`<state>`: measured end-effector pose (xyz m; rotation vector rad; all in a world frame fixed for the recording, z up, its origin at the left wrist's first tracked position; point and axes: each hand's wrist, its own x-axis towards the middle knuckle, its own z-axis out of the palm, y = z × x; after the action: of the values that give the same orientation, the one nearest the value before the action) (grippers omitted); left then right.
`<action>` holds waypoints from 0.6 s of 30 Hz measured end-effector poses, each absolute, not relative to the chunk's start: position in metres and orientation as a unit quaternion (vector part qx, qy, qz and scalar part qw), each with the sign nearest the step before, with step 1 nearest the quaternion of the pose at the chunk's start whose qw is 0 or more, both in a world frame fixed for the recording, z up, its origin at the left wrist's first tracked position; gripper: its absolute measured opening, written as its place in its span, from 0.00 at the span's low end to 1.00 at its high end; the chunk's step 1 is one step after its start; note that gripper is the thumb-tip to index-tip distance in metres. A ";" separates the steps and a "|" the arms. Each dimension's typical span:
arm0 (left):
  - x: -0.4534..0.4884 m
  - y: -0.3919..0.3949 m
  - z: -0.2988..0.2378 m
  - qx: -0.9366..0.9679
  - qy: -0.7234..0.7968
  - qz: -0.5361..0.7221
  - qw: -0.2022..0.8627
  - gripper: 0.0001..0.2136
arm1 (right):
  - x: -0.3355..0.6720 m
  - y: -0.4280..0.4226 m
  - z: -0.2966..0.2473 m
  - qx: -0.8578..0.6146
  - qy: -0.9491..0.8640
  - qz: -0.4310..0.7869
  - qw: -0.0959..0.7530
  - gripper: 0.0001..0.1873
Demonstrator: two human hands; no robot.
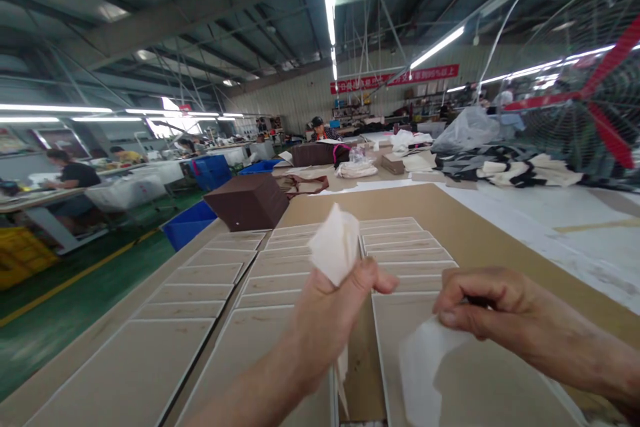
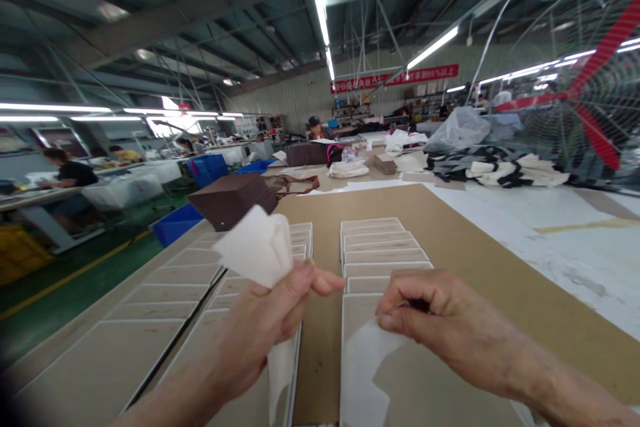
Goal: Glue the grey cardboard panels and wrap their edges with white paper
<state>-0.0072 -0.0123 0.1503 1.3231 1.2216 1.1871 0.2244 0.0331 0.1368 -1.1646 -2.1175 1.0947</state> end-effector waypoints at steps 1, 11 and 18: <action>0.000 -0.015 0.147 0.543 0.504 0.450 0.498 0.20 | 0.220 0.033 0.138 -0.422 -0.780 0.393 0.243 0.19; 0.026 -0.005 0.112 0.366 0.530 0.482 0.594 0.20 | 0.202 0.031 0.108 -0.367 -0.546 0.596 0.461 0.18; 0.046 -0.005 0.087 0.373 0.472 0.493 0.628 0.25 | 0.187 0.014 0.087 -0.381 -0.466 0.674 0.427 0.17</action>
<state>0.0456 -0.0047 0.0873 0.8554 1.0809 1.1305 0.1872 0.0138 0.0875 -0.9513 -1.1652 1.6850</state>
